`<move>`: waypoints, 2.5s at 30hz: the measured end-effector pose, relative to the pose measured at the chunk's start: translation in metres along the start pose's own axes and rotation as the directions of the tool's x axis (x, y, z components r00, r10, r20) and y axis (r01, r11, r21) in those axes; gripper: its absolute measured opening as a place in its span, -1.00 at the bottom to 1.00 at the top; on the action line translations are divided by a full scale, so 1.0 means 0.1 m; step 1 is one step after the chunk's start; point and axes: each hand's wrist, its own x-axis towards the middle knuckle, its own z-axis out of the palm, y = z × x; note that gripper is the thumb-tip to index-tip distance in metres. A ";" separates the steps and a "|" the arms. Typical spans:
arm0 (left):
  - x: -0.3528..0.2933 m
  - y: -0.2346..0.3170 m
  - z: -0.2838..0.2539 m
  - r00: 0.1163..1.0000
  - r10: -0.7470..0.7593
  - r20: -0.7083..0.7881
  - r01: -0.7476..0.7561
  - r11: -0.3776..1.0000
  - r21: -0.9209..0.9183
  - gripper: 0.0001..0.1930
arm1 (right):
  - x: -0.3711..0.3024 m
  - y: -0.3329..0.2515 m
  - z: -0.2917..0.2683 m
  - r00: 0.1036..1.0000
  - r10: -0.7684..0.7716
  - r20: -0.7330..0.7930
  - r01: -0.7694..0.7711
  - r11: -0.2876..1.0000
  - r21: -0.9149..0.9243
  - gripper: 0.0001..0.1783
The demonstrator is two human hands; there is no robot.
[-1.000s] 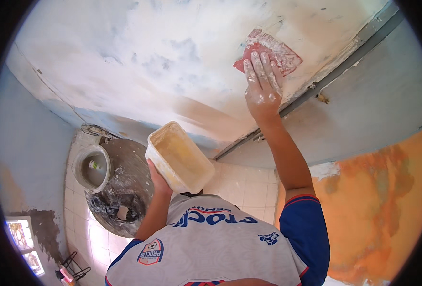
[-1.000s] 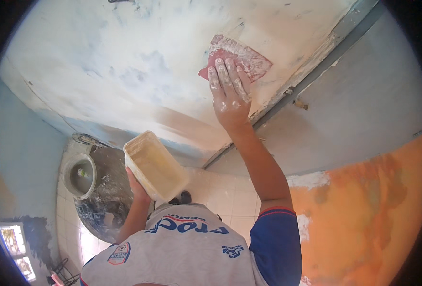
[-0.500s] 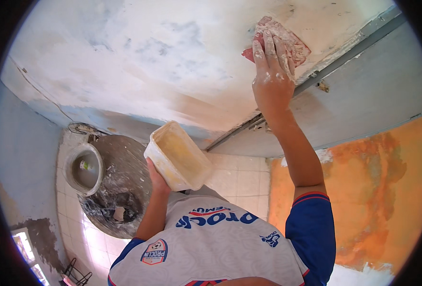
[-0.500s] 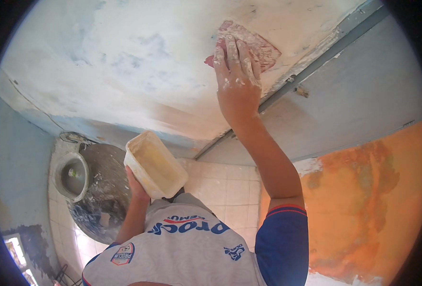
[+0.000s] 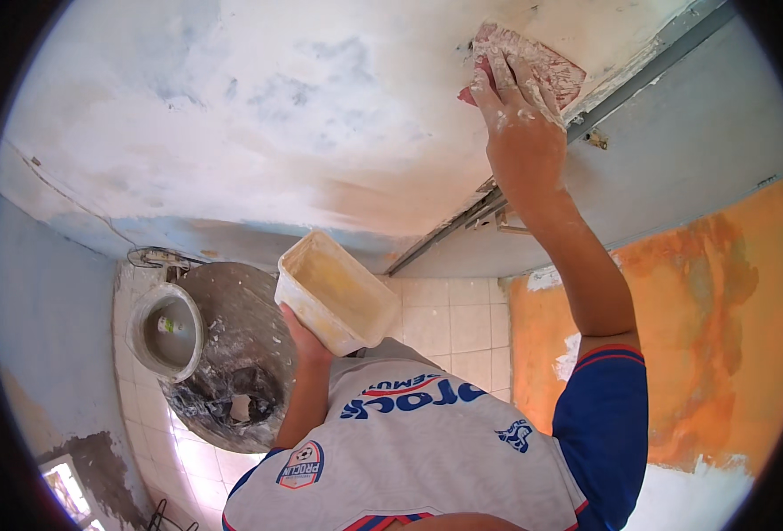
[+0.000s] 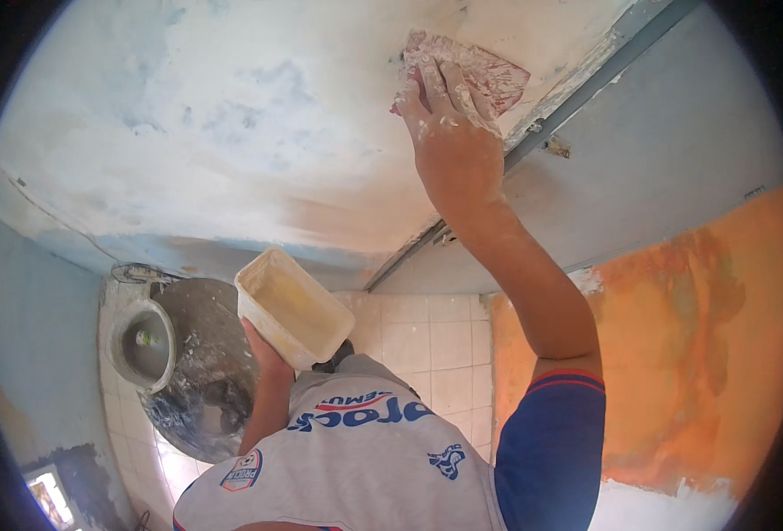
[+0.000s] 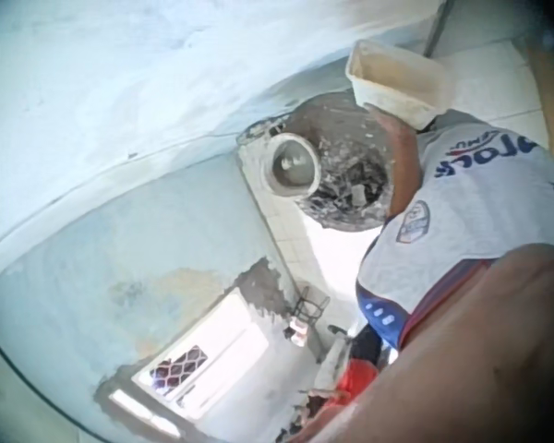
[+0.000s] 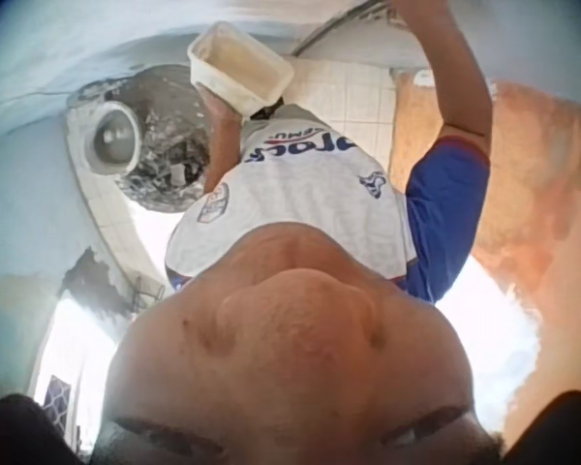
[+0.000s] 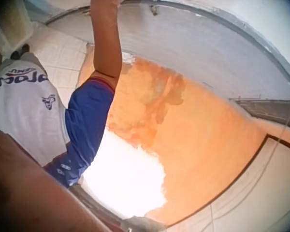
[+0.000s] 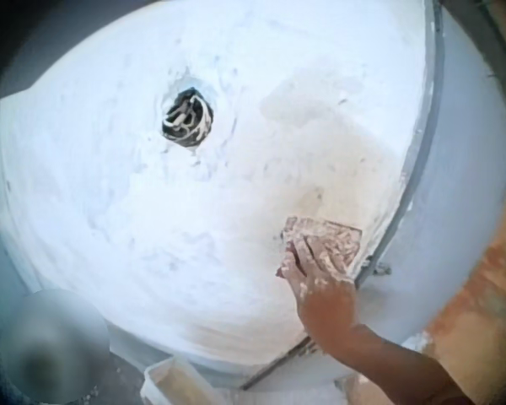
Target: The person applies filler to a wall using a scraper. They scoop material from a container and spread it over cracks and uneven surfaces on the wall, smoothing it out with repeated strokes.
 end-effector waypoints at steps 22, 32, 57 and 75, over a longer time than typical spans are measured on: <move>-0.12 -0.04 -0.21 0.997 0.071 0.005 -0.071 0.997 -0.002 -0.22 | -0.01 0.29 -0.11 0.976 -0.154 0.155 0.153 0.988 0.018 -0.69; -0.09 -0.01 -0.38 0.999 0.053 0.005 -0.053 0.995 -0.086 -0.20 | -0.22 0.21 -0.09 0.970 -0.122 -0.210 0.148 0.983 0.111 -0.53; 0.07 0.04 -0.25 0.997 -0.003 0.083 0.014 0.991 -0.136 -0.22 | 0.02 0.13 0.09 0.913 0.084 -0.400 0.022 0.967 0.254 -0.41; 0.04 0.06 -0.22 0.999 0.029 0.030 -0.029 0.999 -0.024 -0.23 | -0.51 -0.33 0.47 0.981 0.044 -0.190 0.023 0.941 0.336 -0.48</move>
